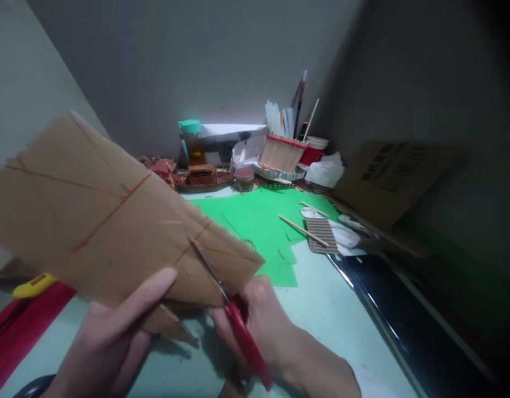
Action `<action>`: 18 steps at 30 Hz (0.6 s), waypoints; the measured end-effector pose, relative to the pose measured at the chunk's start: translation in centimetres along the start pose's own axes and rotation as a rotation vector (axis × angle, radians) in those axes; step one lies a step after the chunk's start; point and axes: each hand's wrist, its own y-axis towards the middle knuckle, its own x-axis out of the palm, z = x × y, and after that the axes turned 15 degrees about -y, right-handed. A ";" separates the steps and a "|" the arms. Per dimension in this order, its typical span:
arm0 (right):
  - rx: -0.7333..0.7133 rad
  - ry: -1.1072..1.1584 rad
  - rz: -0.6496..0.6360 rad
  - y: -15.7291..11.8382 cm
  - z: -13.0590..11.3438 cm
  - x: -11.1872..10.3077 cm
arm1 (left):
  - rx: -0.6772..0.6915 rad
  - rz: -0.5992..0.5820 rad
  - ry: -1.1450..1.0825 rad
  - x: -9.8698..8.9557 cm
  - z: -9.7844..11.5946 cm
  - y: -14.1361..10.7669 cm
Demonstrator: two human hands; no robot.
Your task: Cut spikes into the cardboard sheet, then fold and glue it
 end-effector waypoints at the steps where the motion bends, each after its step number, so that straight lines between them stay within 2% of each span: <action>1: 0.022 0.006 0.008 0.0 -0.1 0.1 | 0.029 -0.001 -0.003 0.9 0.2 0.1; 4: 0.056 0.024 -0.002 0.1 -0.2 0.1 | 0.035 0.016 -0.043 3.0 1.1 0.8; 7: 0.093 -0.031 -0.063 0.2 -0.3 -0.2 | -0.005 0.044 -0.104 4.1 1.8 1.3; 10: 0.106 -0.059 -0.128 0.0 -0.9 -1.2 | -0.041 0.028 -0.148 4.2 1.9 1.4; 15: 0.050 0.154 -0.267 -0.7 -1.8 -2.6 | -0.075 0.003 -0.181 3.7 2.0 1.2; 18: 0.040 0.234 -0.279 -1.0 -1.3 -2.4 | -0.073 -0.011 -0.205 3.7 2.0 1.2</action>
